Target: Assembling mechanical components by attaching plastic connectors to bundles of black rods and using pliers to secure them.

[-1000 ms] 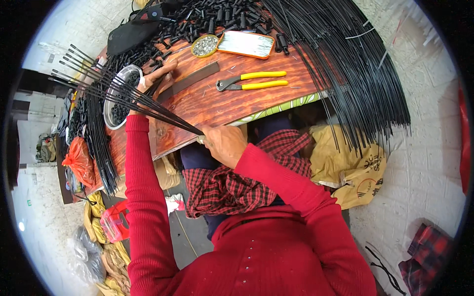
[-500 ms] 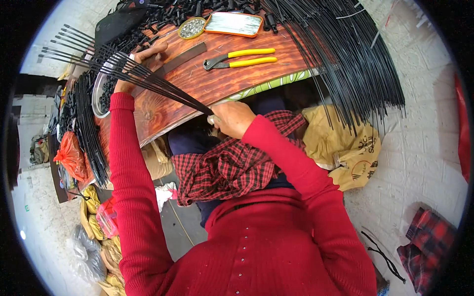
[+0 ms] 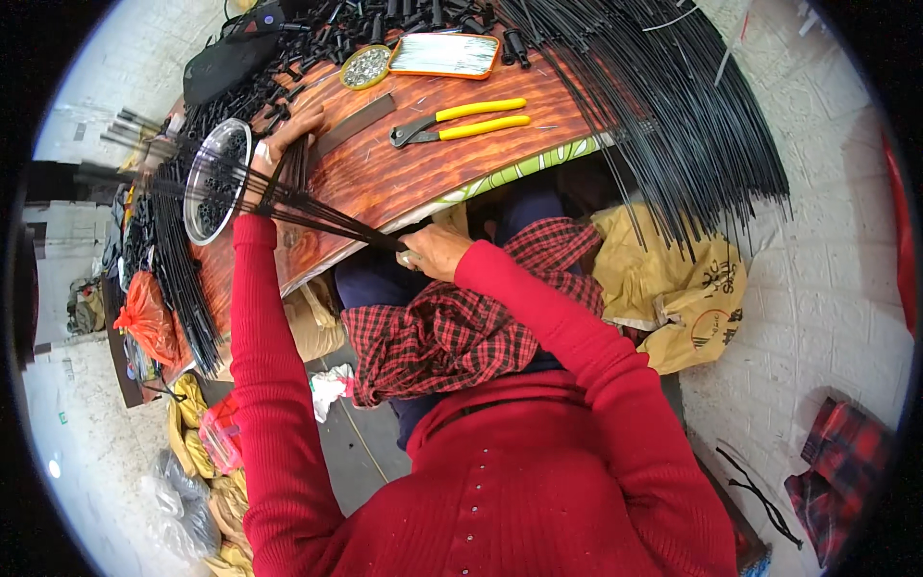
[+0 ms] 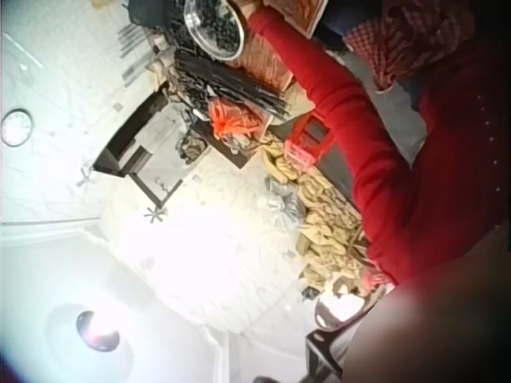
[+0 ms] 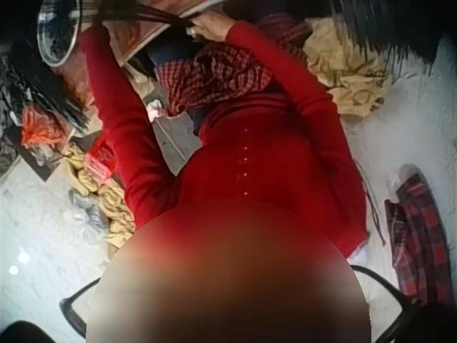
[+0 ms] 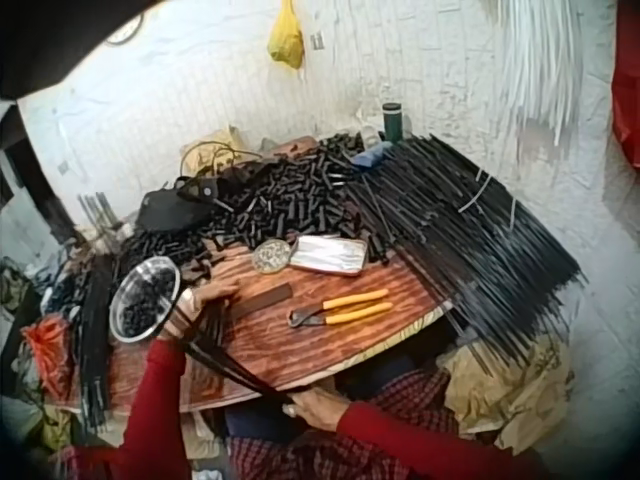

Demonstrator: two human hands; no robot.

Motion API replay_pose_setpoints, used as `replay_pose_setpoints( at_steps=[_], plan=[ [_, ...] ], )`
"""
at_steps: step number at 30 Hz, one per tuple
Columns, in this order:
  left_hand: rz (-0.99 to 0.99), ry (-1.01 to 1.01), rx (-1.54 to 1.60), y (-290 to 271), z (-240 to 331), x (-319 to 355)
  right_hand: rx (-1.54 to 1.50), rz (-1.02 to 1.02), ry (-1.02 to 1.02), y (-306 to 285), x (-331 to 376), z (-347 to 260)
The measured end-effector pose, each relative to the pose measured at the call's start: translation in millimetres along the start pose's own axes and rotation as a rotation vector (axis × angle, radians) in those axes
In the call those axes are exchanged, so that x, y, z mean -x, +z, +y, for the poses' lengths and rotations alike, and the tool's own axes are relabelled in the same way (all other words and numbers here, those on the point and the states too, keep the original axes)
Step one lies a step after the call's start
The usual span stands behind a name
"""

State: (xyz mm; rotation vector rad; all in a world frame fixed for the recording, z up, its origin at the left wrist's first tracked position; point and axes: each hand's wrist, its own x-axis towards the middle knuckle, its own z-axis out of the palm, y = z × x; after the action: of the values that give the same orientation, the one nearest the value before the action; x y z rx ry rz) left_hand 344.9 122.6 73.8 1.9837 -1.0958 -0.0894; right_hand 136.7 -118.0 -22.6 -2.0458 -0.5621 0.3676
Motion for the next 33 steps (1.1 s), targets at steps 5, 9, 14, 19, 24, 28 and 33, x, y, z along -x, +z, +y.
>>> replay_pose_setpoints(
  at_steps=[5, 9, 14, 19, 24, 28, 33],
  plan=[
    [0.094, 0.019, -0.195, 30, 7, 10, 0.119, 0.08, 0.034, 16, 12, 44],
    [0.171, -0.024, -0.321, 35, 15, 19, 0.069, 0.078, 0.034, 36, 6, 51],
    [0.177, 0.069, -0.337, 12, 0, 22, -0.017, 0.048, -0.075, 30, -14, 14],
    [0.137, 0.04, -0.46, 34, 29, 17, -0.046, 0.162, -0.134, 59, -10, 84],
    [0.039, 0.033, -0.635, 26, 41, 22, 0.032, 0.285, 0.003, 92, -8, 117],
    [-0.01, 0.062, -0.648, 26, 46, 22, 0.044, 0.169, 0.065, 82, -6, 102],
    [-0.17, 0.062, -0.55, 40, 103, 35, 0.061, 0.176, 0.089, 97, -8, 126]
  ],
)
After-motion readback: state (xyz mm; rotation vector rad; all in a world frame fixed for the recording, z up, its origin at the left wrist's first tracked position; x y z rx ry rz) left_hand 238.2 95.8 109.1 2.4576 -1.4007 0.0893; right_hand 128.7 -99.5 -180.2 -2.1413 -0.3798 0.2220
